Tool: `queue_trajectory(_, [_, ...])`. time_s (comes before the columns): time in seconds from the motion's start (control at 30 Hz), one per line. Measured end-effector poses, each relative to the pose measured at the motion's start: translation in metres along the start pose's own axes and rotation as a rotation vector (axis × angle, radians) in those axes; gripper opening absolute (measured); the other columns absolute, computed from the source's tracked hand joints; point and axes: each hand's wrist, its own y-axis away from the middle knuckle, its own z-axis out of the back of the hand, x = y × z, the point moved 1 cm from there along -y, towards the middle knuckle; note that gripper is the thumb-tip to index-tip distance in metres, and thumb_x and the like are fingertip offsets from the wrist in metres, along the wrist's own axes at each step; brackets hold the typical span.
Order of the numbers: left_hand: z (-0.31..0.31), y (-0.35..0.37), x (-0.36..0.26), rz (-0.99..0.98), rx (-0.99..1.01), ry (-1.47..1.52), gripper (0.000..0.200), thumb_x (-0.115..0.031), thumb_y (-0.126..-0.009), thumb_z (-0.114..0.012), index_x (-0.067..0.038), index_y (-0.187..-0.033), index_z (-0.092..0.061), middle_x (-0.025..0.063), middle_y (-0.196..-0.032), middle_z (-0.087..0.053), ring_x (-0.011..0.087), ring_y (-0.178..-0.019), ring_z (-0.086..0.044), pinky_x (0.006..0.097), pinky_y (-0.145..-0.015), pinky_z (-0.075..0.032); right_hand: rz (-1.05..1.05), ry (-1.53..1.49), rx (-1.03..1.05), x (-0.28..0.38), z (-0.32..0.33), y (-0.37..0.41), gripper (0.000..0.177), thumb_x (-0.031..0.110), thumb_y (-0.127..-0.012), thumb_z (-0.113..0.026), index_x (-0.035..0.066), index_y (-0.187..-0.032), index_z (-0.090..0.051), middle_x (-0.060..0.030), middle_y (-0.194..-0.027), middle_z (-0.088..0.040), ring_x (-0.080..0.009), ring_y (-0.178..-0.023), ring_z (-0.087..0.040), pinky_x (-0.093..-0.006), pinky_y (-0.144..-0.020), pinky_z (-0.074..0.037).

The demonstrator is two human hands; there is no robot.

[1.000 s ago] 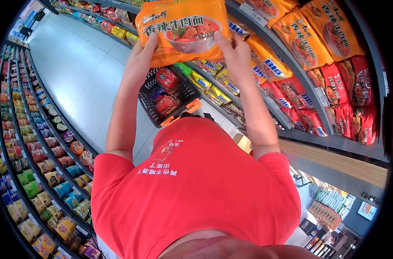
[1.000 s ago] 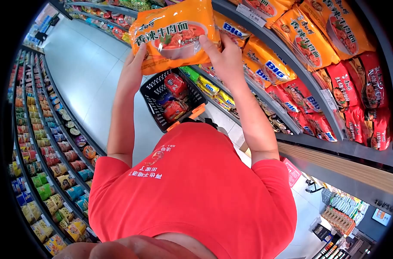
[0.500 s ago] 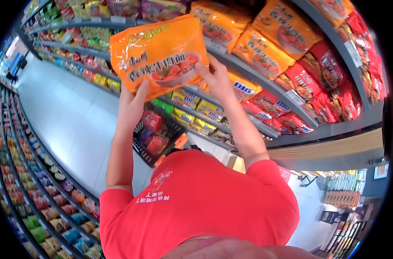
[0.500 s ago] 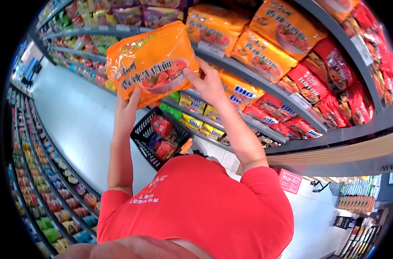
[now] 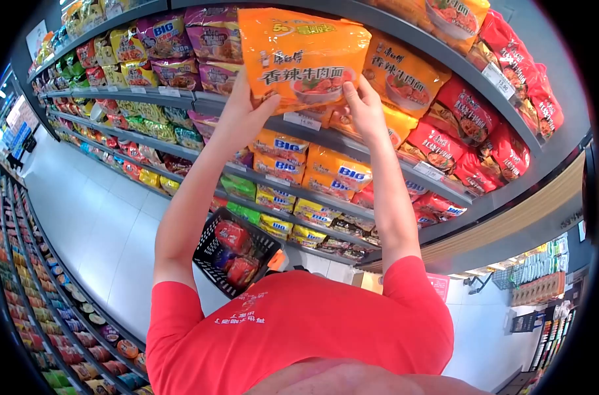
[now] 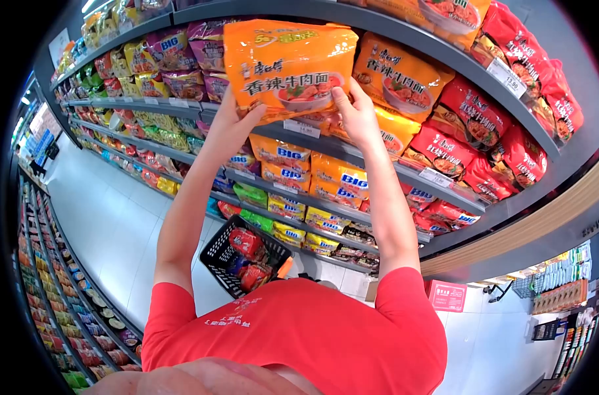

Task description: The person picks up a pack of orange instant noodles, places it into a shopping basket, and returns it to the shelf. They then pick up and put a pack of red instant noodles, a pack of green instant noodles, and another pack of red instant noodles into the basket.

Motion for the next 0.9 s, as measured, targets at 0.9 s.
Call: queue_trajectory(0.9, [0.003, -0.064, 0.058, -0.045, -0.240, -0.754, 0.057, -0.034, -0.097, -0.059, 0.003, -0.138, -0.046, 0.0164, -0.091, -0.069, 0.0267, -0.081, -0.067, 0.0370, -0.069, -0.051, 0.199, 0.125, -0.477, -0.024, -0.027, -0.040, 0.027, 0.011, -0.098, -0.055, -0.005, -0.121, -0.053, -0.0133, -0.102, -0.066, -0.0179, -0.091, -0.064, -0.0306, -0.080, -0.051])
